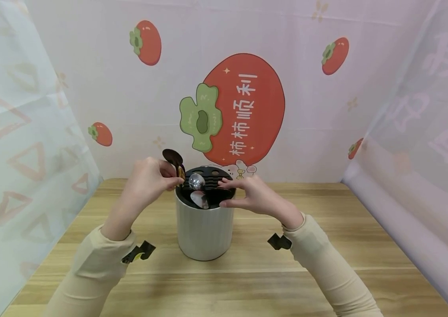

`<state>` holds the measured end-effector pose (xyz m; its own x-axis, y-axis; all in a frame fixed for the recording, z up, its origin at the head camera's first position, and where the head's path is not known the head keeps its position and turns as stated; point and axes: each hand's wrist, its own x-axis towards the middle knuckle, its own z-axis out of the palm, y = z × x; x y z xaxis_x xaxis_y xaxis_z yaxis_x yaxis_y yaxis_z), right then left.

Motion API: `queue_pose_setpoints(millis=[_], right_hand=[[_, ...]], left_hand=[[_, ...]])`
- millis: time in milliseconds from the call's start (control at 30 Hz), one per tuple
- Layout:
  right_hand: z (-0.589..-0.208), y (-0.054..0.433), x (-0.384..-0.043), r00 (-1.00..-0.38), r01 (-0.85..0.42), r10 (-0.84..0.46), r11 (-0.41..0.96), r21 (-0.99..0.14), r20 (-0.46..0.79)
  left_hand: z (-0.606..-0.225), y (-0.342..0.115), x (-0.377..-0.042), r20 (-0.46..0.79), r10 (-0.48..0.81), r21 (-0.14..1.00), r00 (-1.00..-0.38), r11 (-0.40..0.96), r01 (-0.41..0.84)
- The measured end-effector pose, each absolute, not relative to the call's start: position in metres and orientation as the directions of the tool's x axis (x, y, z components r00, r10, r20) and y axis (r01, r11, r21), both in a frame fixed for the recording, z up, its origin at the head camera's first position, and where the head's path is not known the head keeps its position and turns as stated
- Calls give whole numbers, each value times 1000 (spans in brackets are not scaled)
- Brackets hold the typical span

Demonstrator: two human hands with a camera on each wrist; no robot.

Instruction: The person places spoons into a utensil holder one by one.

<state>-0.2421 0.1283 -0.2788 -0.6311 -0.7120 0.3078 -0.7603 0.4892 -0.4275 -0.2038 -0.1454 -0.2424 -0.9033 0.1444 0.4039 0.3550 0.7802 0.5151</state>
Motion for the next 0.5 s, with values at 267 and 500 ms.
queue_pose_setpoints(millis=[267,500], right_hand=[[-278,128,-241,-646,-749,-702,506,-429,300],[-279,127,-239,-660,-739,-688,521,-426,303]], left_hand=[[-240,-157,-196,338,202,494,-919,793,356],[-238,-182,-188,304,176,443,-936,844,302]])
